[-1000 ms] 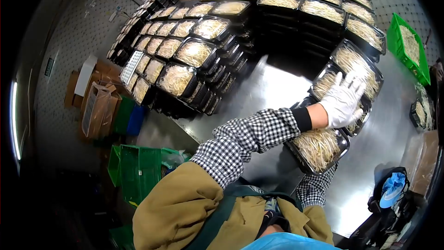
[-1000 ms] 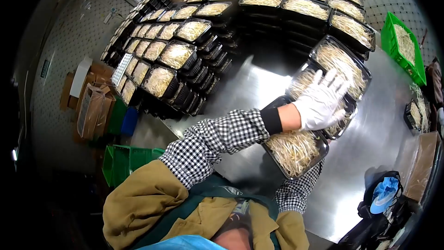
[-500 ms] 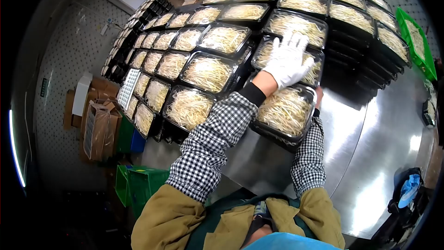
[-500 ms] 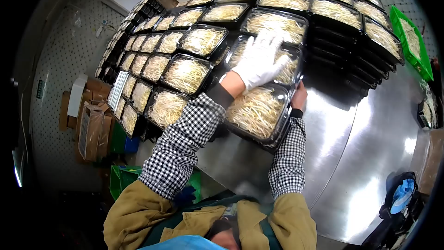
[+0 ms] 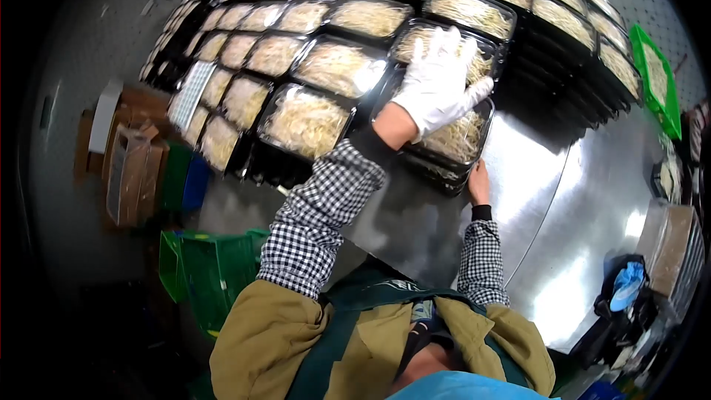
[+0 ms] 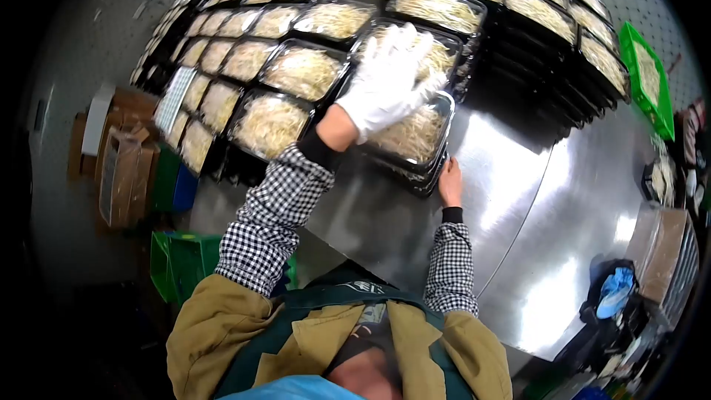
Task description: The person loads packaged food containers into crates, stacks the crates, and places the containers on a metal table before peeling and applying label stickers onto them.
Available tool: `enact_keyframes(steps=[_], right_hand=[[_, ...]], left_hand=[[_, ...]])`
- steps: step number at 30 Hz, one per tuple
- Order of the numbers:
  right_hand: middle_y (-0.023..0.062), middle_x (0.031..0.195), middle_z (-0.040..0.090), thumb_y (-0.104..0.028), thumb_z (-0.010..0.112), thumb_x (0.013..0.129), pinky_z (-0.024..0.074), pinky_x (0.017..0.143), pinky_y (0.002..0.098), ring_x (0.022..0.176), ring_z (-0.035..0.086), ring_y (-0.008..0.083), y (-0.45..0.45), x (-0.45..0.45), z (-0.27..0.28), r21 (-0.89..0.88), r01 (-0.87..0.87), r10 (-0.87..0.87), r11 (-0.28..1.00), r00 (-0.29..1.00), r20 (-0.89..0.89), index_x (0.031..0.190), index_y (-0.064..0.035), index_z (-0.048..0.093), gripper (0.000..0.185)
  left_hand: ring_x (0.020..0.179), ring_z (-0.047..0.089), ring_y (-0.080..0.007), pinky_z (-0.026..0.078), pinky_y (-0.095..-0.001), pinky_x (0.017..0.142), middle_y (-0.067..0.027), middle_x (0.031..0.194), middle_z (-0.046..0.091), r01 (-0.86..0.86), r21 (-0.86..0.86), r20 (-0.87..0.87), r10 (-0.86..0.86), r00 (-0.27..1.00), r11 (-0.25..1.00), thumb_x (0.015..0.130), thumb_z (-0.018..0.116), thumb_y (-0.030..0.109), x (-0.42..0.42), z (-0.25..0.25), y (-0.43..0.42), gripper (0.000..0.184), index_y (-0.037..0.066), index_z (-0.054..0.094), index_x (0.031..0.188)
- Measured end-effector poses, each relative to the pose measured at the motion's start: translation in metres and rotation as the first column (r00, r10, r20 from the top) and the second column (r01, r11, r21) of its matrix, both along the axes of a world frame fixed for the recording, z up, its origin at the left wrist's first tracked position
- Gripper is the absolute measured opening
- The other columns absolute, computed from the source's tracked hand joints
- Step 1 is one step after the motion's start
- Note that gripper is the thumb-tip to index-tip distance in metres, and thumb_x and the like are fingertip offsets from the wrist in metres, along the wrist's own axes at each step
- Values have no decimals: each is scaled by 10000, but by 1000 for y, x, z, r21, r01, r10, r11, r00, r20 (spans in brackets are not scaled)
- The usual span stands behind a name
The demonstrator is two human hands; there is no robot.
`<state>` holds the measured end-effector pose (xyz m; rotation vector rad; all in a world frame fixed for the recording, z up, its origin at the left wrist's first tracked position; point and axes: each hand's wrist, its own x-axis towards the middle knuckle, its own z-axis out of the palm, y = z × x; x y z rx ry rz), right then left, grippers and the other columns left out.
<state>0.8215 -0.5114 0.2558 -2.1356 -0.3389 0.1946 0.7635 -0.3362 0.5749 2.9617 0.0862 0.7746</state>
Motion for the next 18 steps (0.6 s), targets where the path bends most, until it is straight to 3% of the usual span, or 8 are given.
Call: enact_keyframes(steps=[1,2,4,6,9,15,17,18], right_hand=[[263,1088,566,-221,408,939,416,883,445,1025,533,401,7,2,-14,-71,5,-1,997,998,56,1194,8,509,357],[257,1106,560,-190,419,924,421,872,444,1024,532,396,14,8,-29,15,73,-74,997,986,152,1181,-18,526,327],[238,1085,575,-182,423,921,425,861,428,1009,546,365,29,19,-15,73,125,-128,989,991,36,1178,-28,531,319],[194,992,637,-218,457,919,457,803,393,924,604,329,37,27,-14,202,111,-134,973,986,102,1160,-35,541,314],[186,945,654,-223,481,915,464,768,401,875,617,347,37,24,-15,134,172,-192,976,970,152,1073,-46,573,255],[202,795,647,-413,456,895,457,660,447,728,611,379,-3,-9,-15,66,13,-22,998,989,148,918,-25,644,432],[201,702,630,-229,569,798,414,563,435,629,594,336,-26,-33,-33,172,-54,-17,984,923,385,796,30,621,264],[154,729,661,-327,575,859,442,564,405,629,608,303,-32,-38,-52,85,-16,-12,996,950,311,901,-11,661,331]], left_hand=[[1329,244,-401,162,-535,1072,-249,1415,296,-22,10,-77,23,997,1000,901,392,522,-4,-11,-3,696,35,300,1390],[1333,238,-397,151,-543,1072,-248,1419,289,-60,20,-148,62,987,998,900,380,534,-6,-23,-5,697,43,304,1390],[1353,192,-388,112,-543,1079,-233,1439,259,-25,-16,-126,23,992,1000,902,350,541,-8,-36,-3,681,74,306,1396],[1361,177,-378,97,-538,1083,-221,1457,230,-59,-52,-146,51,988,997,895,378,527,-7,-40,-5,689,87,269,1414],[1371,148,-374,66,-519,1095,-212,1479,176,-103,-37,9,103,995,994,873,427,514,-4,-39,-12,751,76,197,1437],[1374,142,-371,69,-511,1104,-223,1466,209,-113,-20,-45,112,993,993,869,411,516,-52,-39,-62,771,9,218,1416],[1375,145,-362,68,-509,1107,-210,1467,218,-101,-25,-61,99,993,995,871,410,508,-83,-41,-87,752,7,244,1408],[1376,145,-356,65,-507,1109,-203,1468,222,-92,-40,-89,88,992,995,873,410,504,-101,-38,-99,744,6,257,1404]])
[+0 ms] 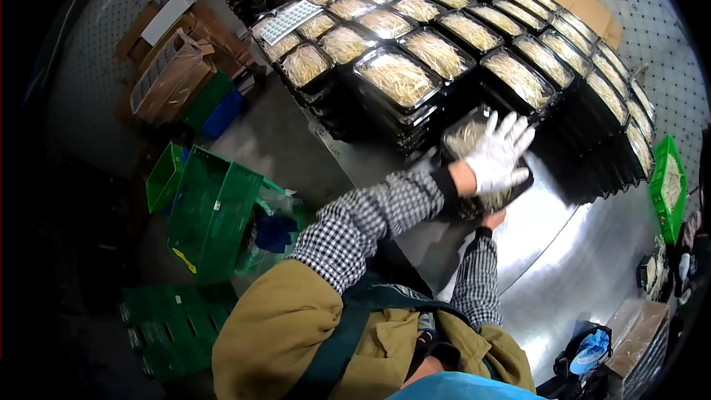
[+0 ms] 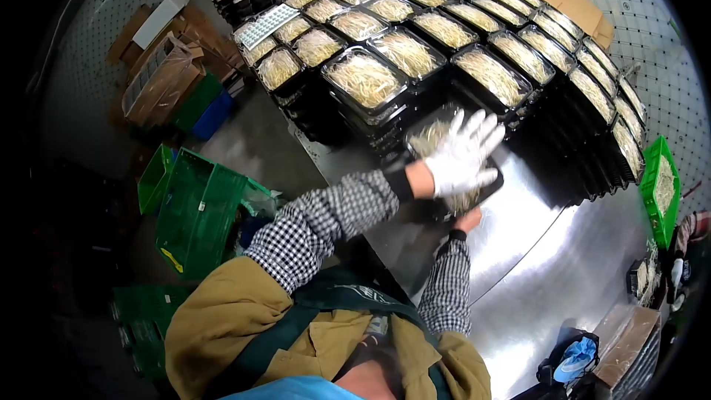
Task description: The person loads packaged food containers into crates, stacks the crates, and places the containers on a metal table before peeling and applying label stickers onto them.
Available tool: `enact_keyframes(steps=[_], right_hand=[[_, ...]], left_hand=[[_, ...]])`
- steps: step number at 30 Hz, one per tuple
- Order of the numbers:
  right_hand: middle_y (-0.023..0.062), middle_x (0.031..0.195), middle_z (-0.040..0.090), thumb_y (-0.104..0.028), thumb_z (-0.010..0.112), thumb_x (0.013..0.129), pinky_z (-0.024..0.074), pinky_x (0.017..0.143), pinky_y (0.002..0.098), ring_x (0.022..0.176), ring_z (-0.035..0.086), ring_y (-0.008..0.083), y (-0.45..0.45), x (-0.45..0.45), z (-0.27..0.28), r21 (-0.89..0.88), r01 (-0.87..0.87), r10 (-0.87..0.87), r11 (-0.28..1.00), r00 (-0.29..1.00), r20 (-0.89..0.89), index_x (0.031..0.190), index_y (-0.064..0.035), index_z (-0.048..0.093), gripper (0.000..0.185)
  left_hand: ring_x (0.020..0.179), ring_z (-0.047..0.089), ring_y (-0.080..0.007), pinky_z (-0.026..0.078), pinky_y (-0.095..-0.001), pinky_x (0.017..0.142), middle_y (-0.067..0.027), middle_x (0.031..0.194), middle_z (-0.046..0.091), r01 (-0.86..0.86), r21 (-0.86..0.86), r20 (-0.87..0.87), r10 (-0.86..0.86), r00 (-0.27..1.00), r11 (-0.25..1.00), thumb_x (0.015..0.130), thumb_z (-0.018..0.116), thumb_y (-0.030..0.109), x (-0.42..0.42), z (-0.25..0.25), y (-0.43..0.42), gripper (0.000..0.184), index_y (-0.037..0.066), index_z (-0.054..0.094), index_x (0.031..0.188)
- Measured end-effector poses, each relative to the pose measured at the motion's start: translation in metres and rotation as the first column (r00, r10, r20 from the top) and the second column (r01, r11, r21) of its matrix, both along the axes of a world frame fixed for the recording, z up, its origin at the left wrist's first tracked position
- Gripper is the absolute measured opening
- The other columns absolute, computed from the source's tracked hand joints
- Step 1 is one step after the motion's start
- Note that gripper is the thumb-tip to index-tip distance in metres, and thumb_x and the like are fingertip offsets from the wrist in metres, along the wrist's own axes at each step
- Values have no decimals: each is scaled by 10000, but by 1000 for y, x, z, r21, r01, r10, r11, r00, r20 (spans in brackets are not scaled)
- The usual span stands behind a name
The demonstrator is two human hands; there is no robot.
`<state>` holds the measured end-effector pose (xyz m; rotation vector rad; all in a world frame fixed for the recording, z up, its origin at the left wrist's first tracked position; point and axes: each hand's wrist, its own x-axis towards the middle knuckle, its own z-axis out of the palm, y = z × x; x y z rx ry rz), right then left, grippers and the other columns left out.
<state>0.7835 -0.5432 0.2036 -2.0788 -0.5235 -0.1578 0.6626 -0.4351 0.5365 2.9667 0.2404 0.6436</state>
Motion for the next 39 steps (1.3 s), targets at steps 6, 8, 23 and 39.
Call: enact_keyframes(steps=[6,8,23,39], right_hand=[[155,720,656,-336,550,879,443,569,401,628,602,301,-46,-97,-3,-118,-3,-12,993,992,-126,882,-6,658,347],[156,717,654,-339,541,886,443,570,400,628,600,301,-34,-129,2,-114,-58,39,992,986,-164,875,-5,656,353],[271,894,601,-252,377,947,437,726,495,833,563,471,266,-225,29,136,408,-333,903,862,-382,985,-24,482,254],[62,835,577,-247,424,898,422,452,279,568,496,134,61,-57,57,268,351,-167,897,832,-529,1012,-27,573,288]], left_hand=[[1354,183,-379,81,-523,1098,-238,1437,261,13,-186,-51,-23,998,982,850,480,449,-99,-7,-30,735,-41,297,1367],[1356,179,-382,68,-541,1091,-245,1434,260,-26,-230,24,32,999,973,851,478,423,-133,-17,-13,724,-51,294,1366],[1364,171,-355,138,-527,1078,-192,1470,213,-87,39,-22,88,996,995,862,461,444,-196,-21,254,707,85,239,1430],[1390,127,-315,84,-569,1073,-151,1498,175,-126,67,-17,127,992,990,909,408,496,-193,-5,244,696,70,234,1431]])
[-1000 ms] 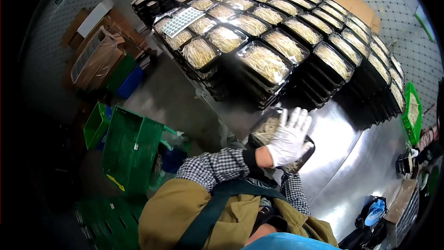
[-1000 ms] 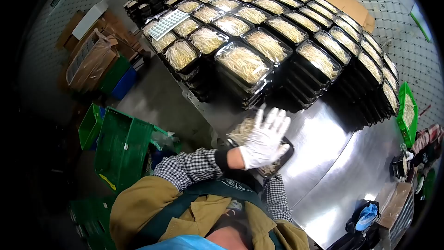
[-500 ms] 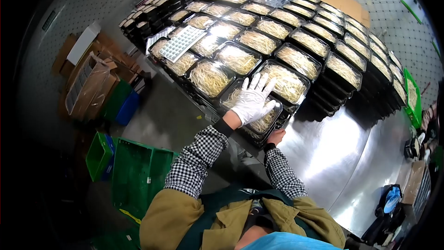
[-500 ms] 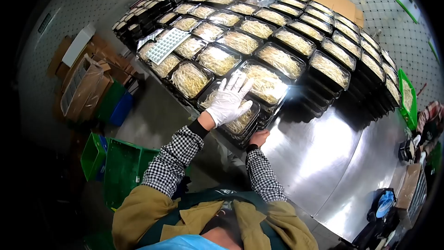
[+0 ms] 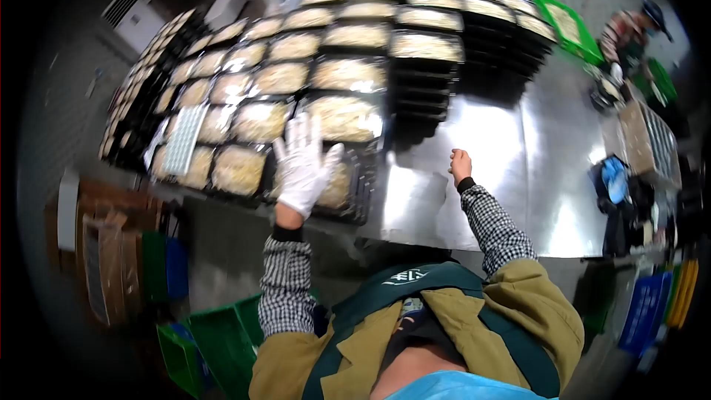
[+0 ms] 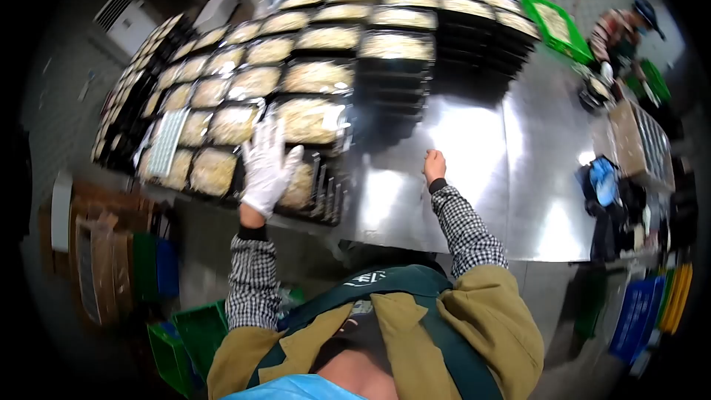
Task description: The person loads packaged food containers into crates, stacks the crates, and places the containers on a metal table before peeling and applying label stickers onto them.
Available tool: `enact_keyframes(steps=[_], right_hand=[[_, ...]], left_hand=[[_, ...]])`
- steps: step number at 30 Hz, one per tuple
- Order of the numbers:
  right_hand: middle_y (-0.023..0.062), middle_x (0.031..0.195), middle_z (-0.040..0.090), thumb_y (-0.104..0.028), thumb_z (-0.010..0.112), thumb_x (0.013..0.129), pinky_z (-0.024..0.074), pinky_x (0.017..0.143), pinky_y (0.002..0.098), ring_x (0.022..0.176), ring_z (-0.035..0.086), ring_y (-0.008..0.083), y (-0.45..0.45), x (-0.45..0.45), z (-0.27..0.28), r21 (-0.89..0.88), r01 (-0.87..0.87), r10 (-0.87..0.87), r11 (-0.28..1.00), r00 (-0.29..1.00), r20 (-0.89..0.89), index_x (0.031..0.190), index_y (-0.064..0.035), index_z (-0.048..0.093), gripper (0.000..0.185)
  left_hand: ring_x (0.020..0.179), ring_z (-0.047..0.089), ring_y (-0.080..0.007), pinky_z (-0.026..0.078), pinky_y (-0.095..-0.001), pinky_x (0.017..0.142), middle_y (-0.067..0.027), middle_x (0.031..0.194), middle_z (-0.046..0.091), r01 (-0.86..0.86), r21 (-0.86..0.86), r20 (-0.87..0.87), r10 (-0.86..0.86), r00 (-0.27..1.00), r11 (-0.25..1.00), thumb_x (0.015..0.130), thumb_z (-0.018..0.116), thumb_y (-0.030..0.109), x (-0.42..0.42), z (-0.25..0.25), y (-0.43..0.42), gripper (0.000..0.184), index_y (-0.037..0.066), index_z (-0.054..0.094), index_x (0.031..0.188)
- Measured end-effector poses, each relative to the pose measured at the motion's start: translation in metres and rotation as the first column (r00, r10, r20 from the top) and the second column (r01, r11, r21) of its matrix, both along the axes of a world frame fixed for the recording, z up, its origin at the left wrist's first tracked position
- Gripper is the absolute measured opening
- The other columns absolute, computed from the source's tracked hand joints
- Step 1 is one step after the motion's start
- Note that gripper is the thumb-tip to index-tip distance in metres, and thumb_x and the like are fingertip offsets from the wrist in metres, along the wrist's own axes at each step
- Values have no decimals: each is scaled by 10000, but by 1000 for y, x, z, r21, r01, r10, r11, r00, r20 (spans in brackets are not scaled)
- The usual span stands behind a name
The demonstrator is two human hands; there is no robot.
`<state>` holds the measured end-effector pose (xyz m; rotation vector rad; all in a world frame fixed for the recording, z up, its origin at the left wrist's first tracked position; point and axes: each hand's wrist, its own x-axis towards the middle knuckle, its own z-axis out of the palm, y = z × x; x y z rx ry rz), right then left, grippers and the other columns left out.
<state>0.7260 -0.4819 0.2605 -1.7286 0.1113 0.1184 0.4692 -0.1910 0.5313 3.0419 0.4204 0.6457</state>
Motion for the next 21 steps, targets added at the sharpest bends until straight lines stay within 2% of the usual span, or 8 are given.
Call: enact_keyframes(steps=[3,5,8,10,12,14,17,21], right_hand=[[86,896,594,-250,450,885,464,499,292,628,525,147,-83,44,25,-54,106,-109,993,993,-51,1044,-16,570,308],[155,908,641,-258,428,883,519,574,365,683,621,272,-135,75,37,-112,224,-229,968,973,-34,1023,26,589,355],[101,854,610,-263,472,878,517,564,359,700,579,214,-227,169,1,-282,271,-281,920,960,8,1014,19,586,333],[133,860,614,-285,473,875,528,556,366,673,593,226,-287,251,-26,-340,314,-304,887,949,84,999,34,589,362],[115,819,621,-307,446,880,521,560,371,709,596,217,-328,305,4,-422,305,-266,854,952,150,985,16,602,374],[165,932,654,-406,424,889,489,738,415,862,619,314,-352,347,46,-558,326,-227,763,944,241,968,-5,623,455],[205,1006,634,-429,411,902,437,848,429,962,589,366,-363,406,94,-616,297,-207,729,954,215,1008,-3,617,485],[219,1023,620,-423,408,907,424,868,433,1002,562,382,-350,498,91,-484,240,-97,842,949,301,1034,-16,621,477]], left_hand=[[1389,121,-326,72,-574,1075,-160,1497,174,-28,15,75,27,997,1000,878,464,514,16,34,-31,753,66,225,1435],[1377,166,-333,96,-520,1093,-172,1480,215,56,-22,198,-50,979,998,858,550,443,41,66,-73,756,55,244,1429],[1354,230,-335,112,-484,1099,-187,1446,284,301,-52,355,-264,897,952,856,564,418,115,91,-142,745,18,269,1412],[1339,248,-351,129,-480,1096,-215,1431,293,404,-15,346,-375,860,914,861,554,421,180,96,-183,747,12,259,1412],[1331,253,-368,145,-473,1094,-234,1419,299,496,-11,334,-464,820,868,862,542,438,259,99,-220,760,7,245,1413],[1324,251,-391,163,-469,1092,-259,1406,304,552,3,342,-520,783,834,868,504,477,342,102,-249,782,-12,225,1411],[1325,241,-405,179,-433,1096,-310,1390,289,521,22,300,-503,811,853,867,442,550,466,99,-285,824,-35,219,1402],[1375,138,-381,133,-407,1118,-285,1456,166,415,-209,127,-396,909,886,811,308,736,596,112,-318,1000,-32,128,1426]])
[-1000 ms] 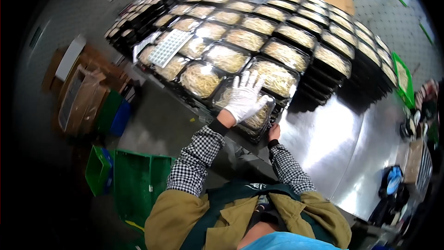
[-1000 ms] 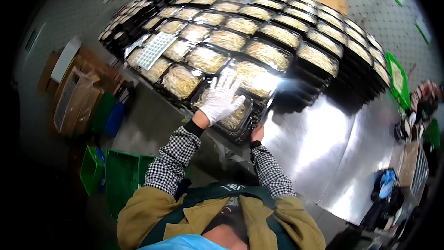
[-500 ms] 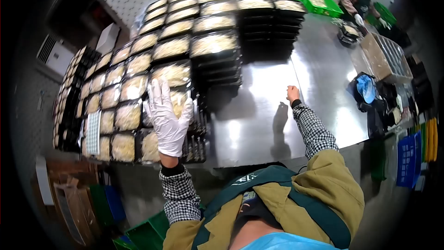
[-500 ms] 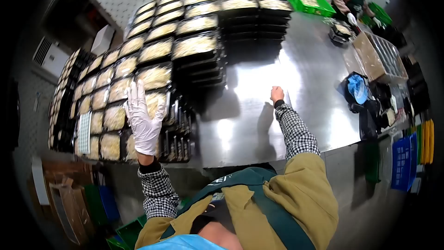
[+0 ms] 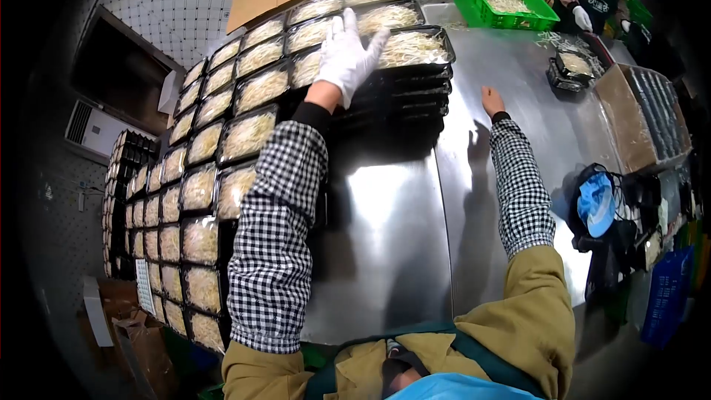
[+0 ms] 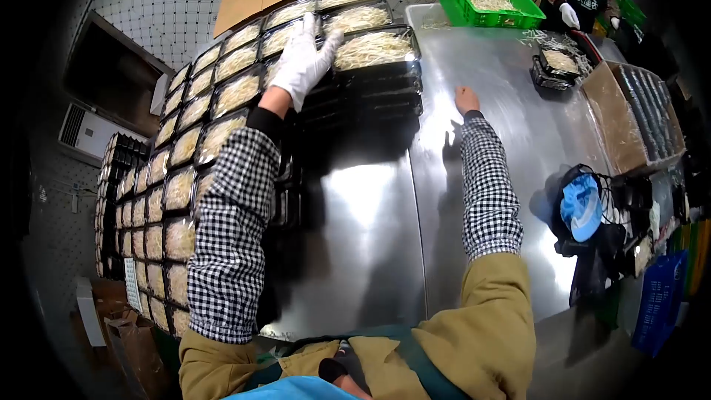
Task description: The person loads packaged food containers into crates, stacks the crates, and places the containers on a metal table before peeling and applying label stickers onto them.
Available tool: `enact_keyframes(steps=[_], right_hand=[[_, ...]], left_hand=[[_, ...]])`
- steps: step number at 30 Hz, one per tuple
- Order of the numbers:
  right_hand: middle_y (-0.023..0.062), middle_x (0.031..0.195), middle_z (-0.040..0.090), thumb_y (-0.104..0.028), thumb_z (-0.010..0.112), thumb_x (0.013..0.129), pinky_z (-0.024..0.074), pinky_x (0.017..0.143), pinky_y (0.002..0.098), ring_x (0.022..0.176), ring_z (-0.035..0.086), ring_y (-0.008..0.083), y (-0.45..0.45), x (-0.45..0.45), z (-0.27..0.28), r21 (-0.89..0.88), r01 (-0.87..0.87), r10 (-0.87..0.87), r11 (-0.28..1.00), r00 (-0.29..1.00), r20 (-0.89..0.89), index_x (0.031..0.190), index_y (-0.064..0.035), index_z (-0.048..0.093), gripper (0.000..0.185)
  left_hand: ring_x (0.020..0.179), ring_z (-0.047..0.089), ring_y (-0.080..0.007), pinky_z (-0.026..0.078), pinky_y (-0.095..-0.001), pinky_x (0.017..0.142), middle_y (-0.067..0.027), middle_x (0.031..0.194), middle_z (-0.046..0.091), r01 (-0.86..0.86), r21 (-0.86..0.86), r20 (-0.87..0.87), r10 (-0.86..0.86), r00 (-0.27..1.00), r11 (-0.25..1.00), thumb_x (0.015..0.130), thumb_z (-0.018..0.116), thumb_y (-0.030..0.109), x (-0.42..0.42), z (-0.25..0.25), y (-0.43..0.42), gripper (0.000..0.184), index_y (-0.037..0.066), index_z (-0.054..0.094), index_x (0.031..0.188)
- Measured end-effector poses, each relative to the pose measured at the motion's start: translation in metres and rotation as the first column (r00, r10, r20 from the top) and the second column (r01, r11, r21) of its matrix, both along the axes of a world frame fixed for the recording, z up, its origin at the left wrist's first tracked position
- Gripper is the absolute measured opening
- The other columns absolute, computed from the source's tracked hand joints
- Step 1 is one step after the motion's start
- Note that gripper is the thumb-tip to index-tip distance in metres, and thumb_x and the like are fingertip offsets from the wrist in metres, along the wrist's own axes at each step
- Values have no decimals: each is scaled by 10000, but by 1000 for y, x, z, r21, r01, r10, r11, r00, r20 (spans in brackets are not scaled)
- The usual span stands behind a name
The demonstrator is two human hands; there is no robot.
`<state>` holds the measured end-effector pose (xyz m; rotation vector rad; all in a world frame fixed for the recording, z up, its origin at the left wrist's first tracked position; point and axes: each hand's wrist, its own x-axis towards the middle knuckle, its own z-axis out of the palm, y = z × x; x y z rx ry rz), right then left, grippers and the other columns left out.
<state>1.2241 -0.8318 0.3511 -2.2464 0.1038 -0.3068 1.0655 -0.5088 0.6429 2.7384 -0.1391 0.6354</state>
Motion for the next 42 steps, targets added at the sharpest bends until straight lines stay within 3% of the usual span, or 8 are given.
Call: enact_keyframes(steps=[4,10,12,18,19,30,38,42], right_hand=[[211,1037,624,-417,444,887,428,883,391,1020,567,355,43,74,-13,159,-194,171,968,974,149,1036,-15,628,466],[216,1073,613,-379,444,903,422,897,393,1024,564,358,112,136,-9,276,-319,288,907,946,148,1083,4,607,453],[225,1099,601,-390,450,899,425,897,383,1041,562,364,123,146,-23,351,-368,338,861,930,145,1105,-7,607,462],[229,1057,616,-395,489,885,443,876,400,1010,577,372,156,152,-13,332,-362,336,871,932,135,1115,-7,598,464],[228,1052,617,-389,497,883,447,870,403,1000,582,370,157,150,-10,351,-374,345,858,928,143,1114,-9,598,456],[195,1065,622,-374,593,812,463,859,411,983,590,362,177,178,-17,365,-296,262,883,955,142,1116,-57,620,440],[258,886,617,-213,545,798,462,762,464,856,588,421,162,171,8,333,-280,166,900,928,332,993,-18,625,288],[263,878,612,-248,534,848,451,715,449,838,587,423,145,129,42,360,-304,215,882,939,267,1030,-24,617,300]], left_hand=[[1381,108,-378,131,-390,1122,-254,1473,142,-70,98,19,68,997,993,779,228,798,115,-5,3,1068,-43,99,1425],[1260,371,-410,302,-376,1050,-319,1340,369,-72,311,48,60,997,948,851,345,676,194,-4,-5,918,-89,280,1355],[1273,372,-366,293,-350,1049,-232,1357,408,-88,397,-14,102,995,914,927,315,553,214,-26,-12,683,29,356,1364],[1222,432,-287,303,-348,1044,-182,1299,478,356,119,-51,-353,934,927,946,401,253,215,-35,-10,434,20,428,1311],[1272,381,-244,263,-325,1072,-149,1347,446,75,146,-238,-38,971,987,981,325,237,211,-26,-11,427,27,396,1346],[1278,375,-328,287,-334,1050,-190,1368,416,127,336,-43,-119,992,933,953,312,486,191,-25,-5,579,75,397,1353],[1245,399,-307,263,-365,1076,-185,1302,475,310,433,102,-388,916,847,922,423,200,195,8,-50,391,21,485,1264],[1249,383,-363,260,-411,1076,-224,1304,461,269,351,125,-329,936,897,845,549,265,164,37,-58,472,25,498,1249]])
